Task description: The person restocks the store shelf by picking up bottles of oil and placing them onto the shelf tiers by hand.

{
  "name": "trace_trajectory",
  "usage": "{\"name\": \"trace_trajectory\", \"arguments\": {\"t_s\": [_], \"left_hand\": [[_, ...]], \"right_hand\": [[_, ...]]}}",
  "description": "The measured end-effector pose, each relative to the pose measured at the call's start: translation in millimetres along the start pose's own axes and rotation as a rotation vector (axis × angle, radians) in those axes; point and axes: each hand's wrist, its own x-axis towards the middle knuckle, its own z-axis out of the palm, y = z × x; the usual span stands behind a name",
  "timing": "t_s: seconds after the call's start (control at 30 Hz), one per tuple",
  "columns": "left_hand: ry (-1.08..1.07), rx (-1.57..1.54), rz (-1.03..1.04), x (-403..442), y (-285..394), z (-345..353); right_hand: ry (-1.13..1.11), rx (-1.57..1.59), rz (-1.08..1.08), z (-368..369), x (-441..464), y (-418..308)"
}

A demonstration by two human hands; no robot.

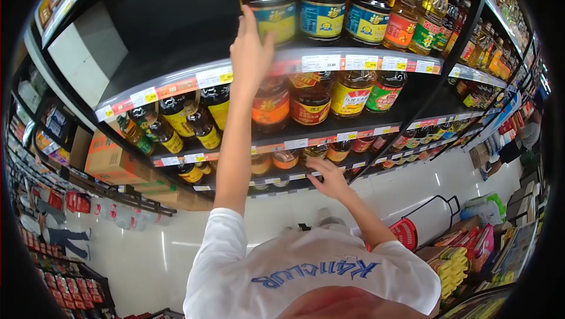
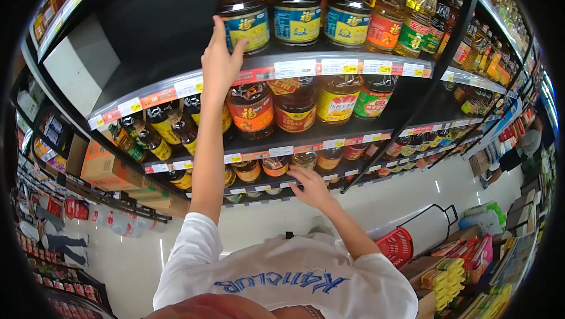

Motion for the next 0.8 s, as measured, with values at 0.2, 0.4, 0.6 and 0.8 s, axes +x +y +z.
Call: {"name": "trace_trajectory", "arguments": {"t_s": [0.2,0.4,0.6,0.8], "left_hand": [[-0.199,0.033,-0.112,5,15,-11],[0.177,-0.163,0.015,-39,40,10],[0.015,-0.221,-0.212,-306,102,119],[-1.118,-0.522,-0.861,-516,177,199]], "right_hand": [[0.0,0.16,0.323,3,-78,56],[-0.043,0.102,0.241,-9,-121,111],[-0.014,0.222,0.672,-96,-233,165],[0.172,0.24,1.076,-187,-363,234]]}}
